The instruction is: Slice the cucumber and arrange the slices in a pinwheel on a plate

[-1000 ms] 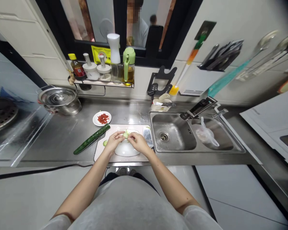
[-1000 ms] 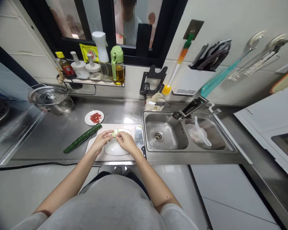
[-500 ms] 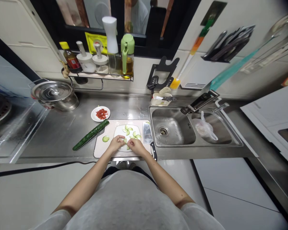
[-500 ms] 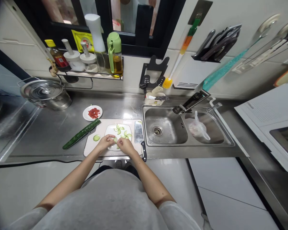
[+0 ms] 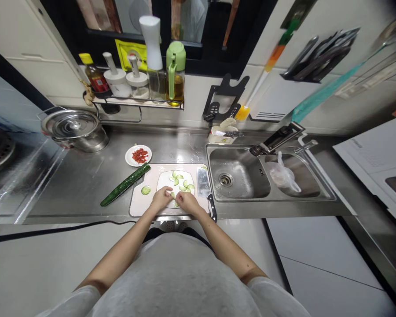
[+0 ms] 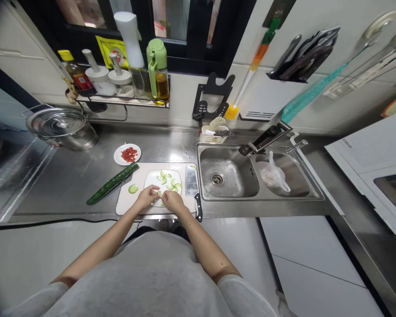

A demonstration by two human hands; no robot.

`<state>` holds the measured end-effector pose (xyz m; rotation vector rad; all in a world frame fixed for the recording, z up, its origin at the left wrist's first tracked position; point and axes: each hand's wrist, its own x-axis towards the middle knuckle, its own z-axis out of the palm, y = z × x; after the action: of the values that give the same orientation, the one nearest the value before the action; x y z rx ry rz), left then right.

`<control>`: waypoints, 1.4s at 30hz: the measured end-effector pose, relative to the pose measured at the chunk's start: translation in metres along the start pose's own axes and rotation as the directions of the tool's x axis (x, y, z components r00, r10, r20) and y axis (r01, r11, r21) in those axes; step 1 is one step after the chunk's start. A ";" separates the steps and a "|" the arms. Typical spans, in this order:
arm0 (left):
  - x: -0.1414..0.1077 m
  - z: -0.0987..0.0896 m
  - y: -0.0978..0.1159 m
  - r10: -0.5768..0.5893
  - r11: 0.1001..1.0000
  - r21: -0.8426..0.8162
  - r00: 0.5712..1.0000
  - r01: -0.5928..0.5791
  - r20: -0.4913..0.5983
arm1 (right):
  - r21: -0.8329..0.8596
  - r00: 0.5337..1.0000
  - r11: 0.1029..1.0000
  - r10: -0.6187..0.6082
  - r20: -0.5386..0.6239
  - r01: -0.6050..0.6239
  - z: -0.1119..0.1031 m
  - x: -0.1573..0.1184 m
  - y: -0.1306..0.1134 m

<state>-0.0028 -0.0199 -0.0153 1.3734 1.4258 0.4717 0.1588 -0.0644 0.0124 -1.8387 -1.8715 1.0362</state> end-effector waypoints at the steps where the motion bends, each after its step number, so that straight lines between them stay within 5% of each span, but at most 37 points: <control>1: -0.001 0.000 0.001 0.020 0.999 0.045 1.000 -0.020 -0.010 | -0.031 1.000 0.999 -0.006 0.000 0.006 0.000 0.000 -0.001; 11: -0.010 -0.003 0.010 0.158 0.933 0.333 0.987 -0.139 -0.030 | -0.209 1.000 0.978 -0.004 -0.025 -0.002 0.007 -0.003 -0.005; 18: -0.016 -0.006 0.016 0.181 0.812 0.556 0.982 -0.176 0.047 | -0.382 0.973 0.912 -0.205 -0.102 0.152 0.020 -0.026 -0.001; 23: -0.021 -0.007 0.015 0.190 0.746 0.642 0.981 -0.175 0.045 | -0.437 0.962 0.887 -0.233 -0.142 0.150 0.031 -0.034 0.007; 42: -0.020 -0.008 0.016 0.149 0.701 0.699 0.988 -0.142 0.050 | -0.437 0.949 0.889 -0.245 -0.200 0.138 0.038 -0.027 0.010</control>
<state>-0.0065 -0.0307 0.0087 2.1094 1.5848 0.0016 0.1435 -0.1017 -0.0138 -1.8393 -2.1806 0.3262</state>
